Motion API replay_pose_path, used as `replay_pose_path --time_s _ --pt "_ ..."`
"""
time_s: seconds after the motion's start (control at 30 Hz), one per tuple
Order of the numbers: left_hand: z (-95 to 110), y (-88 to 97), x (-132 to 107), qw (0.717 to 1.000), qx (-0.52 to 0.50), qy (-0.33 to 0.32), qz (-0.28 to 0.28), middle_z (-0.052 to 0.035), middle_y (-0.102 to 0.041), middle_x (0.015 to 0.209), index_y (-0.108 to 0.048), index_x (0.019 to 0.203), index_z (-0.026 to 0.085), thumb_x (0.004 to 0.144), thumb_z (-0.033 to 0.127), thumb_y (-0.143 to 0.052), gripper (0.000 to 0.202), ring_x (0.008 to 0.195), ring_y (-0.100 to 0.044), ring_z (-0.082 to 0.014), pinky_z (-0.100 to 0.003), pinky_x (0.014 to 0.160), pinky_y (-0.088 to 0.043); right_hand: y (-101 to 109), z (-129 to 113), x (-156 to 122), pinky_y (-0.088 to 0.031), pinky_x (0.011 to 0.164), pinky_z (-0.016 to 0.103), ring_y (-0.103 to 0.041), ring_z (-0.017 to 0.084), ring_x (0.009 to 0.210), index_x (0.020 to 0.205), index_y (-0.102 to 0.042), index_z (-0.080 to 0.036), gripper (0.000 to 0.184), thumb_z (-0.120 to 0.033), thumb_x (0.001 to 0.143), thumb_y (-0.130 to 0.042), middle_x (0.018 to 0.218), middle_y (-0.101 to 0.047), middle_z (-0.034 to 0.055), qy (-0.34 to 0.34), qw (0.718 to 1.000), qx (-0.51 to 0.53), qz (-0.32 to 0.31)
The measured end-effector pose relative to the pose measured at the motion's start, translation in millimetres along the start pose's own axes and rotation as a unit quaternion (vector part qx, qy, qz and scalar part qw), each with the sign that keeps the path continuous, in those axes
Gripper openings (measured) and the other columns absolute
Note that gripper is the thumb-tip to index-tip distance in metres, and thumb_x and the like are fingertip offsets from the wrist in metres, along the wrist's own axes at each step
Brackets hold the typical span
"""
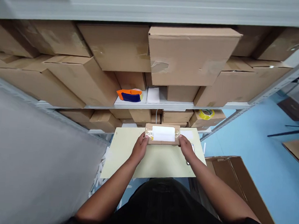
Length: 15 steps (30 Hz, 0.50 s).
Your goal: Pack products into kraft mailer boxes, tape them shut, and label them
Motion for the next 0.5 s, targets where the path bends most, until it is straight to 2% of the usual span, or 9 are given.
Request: replay_pose_path --time_s 0.13,0.23,0.37,0.5 --pt "28 -26.3 29 0.998 0.001 -0.025 -0.059 -0.0071 -0.062 0.143 -0.056 0.145 0.029 0.101 0.059 -0.040 0.055 0.125 -0.060 -0.0288 -0.044 0.105 -0.048 41 -18 -10 -0.054 0.084 0.039 -0.065 0.029 0.103 0.113 -0.072 -0.025 0.059 -0.073 0.090 -0.046 0.111 -0.075 0.0056 0.016 0.996 0.029 0.078" --pt "50 -60.9 46 0.991 0.003 -0.052 -0.122 -0.0060 -0.062 0.144 -0.055 0.145 0.030 0.101 0.059 -0.040 0.055 0.127 -0.059 -0.0287 -0.043 0.105 -0.048 77 -20 -27 -0.054 0.079 0.035 -0.065 0.027 0.098 0.107 -0.072 -0.023 0.060 -0.074 0.088 -0.048 0.107 -0.075 0.0060 0.006 0.987 0.057 0.152" --pt "86 -122.8 53 0.975 0.003 -0.094 -0.202 -0.0054 -0.062 0.144 -0.058 0.142 0.031 0.101 0.060 -0.040 0.054 0.127 -0.059 -0.0287 -0.042 0.104 -0.049 131 -11 -60 -0.054 0.074 0.032 -0.065 0.024 0.091 0.103 -0.072 -0.023 0.061 -0.076 0.087 -0.048 0.102 -0.075 0.0052 -0.018 0.967 0.087 0.240" --pt "116 -197.7 41 0.954 0.017 -0.123 -0.273 -0.0065 -0.065 0.139 -0.058 0.142 0.028 0.099 0.059 -0.044 0.055 0.123 -0.061 -0.0286 -0.041 0.104 -0.049 193 10 -101 -0.054 0.071 0.032 -0.066 0.025 0.089 0.100 -0.073 -0.021 0.063 -0.078 0.085 -0.049 0.100 -0.075 0.0059 -0.033 0.939 0.101 0.328"
Point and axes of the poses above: each hand's wrist, its own x-axis towards the middle knuckle, its own y-axis out of the back of the hand, z = x × y, the point moved 9 cm from there along x, towards the middle knuckle
